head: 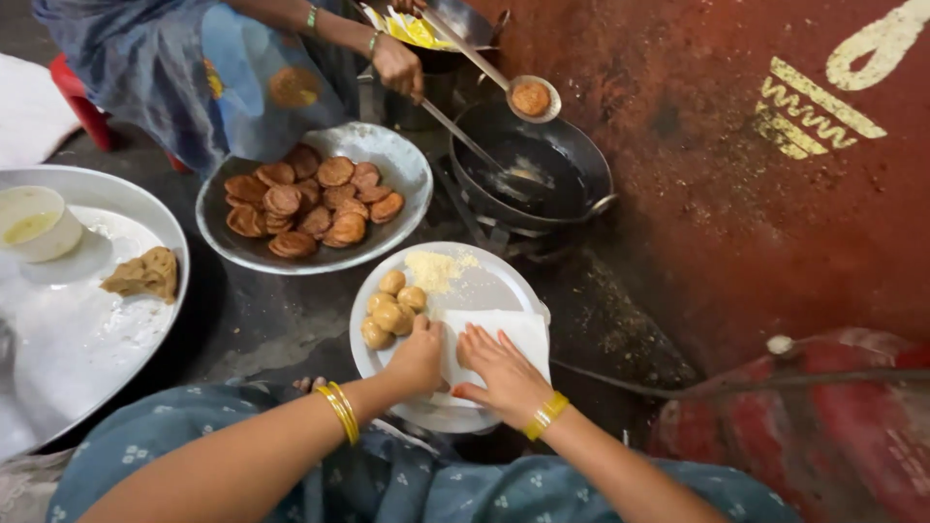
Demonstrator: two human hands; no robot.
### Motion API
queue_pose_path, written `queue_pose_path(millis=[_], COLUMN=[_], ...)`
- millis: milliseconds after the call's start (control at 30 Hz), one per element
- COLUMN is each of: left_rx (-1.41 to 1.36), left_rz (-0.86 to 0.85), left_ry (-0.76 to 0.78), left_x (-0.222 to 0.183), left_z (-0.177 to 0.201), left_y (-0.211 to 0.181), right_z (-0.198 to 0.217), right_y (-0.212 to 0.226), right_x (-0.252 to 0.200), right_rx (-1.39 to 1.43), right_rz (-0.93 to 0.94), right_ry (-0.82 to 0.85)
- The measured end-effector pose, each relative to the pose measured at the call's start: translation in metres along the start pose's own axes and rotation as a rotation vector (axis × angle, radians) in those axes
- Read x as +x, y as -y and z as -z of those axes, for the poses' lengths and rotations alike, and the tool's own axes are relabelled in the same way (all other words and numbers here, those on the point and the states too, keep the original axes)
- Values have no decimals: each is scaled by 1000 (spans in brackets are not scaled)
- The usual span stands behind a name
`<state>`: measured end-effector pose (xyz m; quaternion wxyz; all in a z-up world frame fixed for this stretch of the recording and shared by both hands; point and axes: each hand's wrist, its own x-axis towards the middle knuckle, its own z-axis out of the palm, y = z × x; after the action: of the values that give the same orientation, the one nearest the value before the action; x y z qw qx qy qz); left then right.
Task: Shaping portions of dough into flat rounds and placing them on paper for frying.
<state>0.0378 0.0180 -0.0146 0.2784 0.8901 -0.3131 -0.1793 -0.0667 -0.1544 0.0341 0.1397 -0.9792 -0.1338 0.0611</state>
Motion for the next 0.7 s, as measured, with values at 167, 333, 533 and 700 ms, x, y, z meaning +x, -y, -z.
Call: queue_pose_path(millis=[167,333,533,700], left_rx=[30,-17,29,26], left_rz=[-67,3,26,23], left_ry=[-70,-29,0,-9], left_x=[18,7,3,6], left_z=[-24,-7,-1,-6], left_y=[22,7,-4,0], right_z=[-1,-4,-12,-3], right_y=[20,26,-6,-8], right_x=[-8,-38,-34,-22], right_rx=[-76,-6,-95,-53], right_rz=[74,24,-34,-61], right_ry=[91,110,109,161])
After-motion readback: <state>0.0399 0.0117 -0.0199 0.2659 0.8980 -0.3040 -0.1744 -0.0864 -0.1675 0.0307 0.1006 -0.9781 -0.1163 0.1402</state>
